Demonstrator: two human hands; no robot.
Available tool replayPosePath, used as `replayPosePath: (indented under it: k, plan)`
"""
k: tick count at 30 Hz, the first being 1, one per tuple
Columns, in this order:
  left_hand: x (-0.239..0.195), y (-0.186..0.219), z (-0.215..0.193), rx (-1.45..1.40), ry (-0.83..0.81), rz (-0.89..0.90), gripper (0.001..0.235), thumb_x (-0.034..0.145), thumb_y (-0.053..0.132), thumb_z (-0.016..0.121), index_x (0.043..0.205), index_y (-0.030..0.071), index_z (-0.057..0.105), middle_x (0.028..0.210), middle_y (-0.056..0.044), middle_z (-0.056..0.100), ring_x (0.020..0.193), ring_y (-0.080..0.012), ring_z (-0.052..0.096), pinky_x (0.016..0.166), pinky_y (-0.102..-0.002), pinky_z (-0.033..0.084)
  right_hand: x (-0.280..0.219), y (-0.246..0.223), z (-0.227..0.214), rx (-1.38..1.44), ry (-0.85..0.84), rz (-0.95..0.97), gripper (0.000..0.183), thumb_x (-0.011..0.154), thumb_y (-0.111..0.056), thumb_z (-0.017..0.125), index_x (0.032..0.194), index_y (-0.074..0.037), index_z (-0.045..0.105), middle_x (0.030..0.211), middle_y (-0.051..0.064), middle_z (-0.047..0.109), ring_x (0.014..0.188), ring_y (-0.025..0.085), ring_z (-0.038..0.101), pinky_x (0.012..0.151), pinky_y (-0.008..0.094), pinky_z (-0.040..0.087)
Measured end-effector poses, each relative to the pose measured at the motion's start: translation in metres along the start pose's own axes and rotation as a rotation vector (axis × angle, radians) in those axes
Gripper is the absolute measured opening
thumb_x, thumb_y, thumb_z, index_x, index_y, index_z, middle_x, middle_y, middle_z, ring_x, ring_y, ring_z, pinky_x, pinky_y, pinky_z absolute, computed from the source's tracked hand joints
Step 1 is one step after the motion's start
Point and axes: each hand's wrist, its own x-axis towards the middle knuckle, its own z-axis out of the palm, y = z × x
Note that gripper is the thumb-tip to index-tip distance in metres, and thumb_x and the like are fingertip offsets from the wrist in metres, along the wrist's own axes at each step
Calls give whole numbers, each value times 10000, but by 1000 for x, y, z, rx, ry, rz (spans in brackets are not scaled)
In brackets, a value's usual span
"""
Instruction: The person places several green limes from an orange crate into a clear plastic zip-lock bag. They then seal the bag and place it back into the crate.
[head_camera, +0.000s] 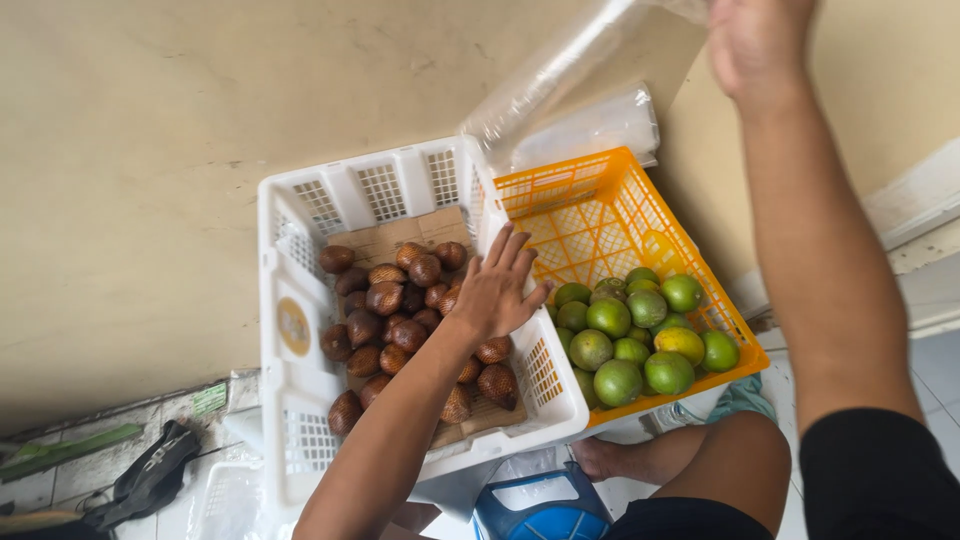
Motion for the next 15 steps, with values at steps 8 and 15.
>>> replayPosePath:
  k: [8, 15]
  plan:
    - [7, -37, -33, -1283, 361, 76, 574, 1108, 470, 279, 1451, 101, 553, 1460, -197, 568, 1411, -388, 494, 1097, -507, 411, -89, -101, -24, -124, -263, -179, 82, 1085, -30, 584, 1067, -46, 662, 1136, 142, 755, 706, 65, 603, 622, 184, 434]
    - [-19, -4, -57, -1742, -76, 295, 776, 979, 643, 351, 1418, 18, 488, 1281, -180, 663, 1051, -319, 710, 913, -432, 575, -116, -119, 2, -219, -394, -235, 117, 1201, -148, 573, 1117, -141, 493, 1187, 239, 739, 800, 85, 573, 681, 186, 385]
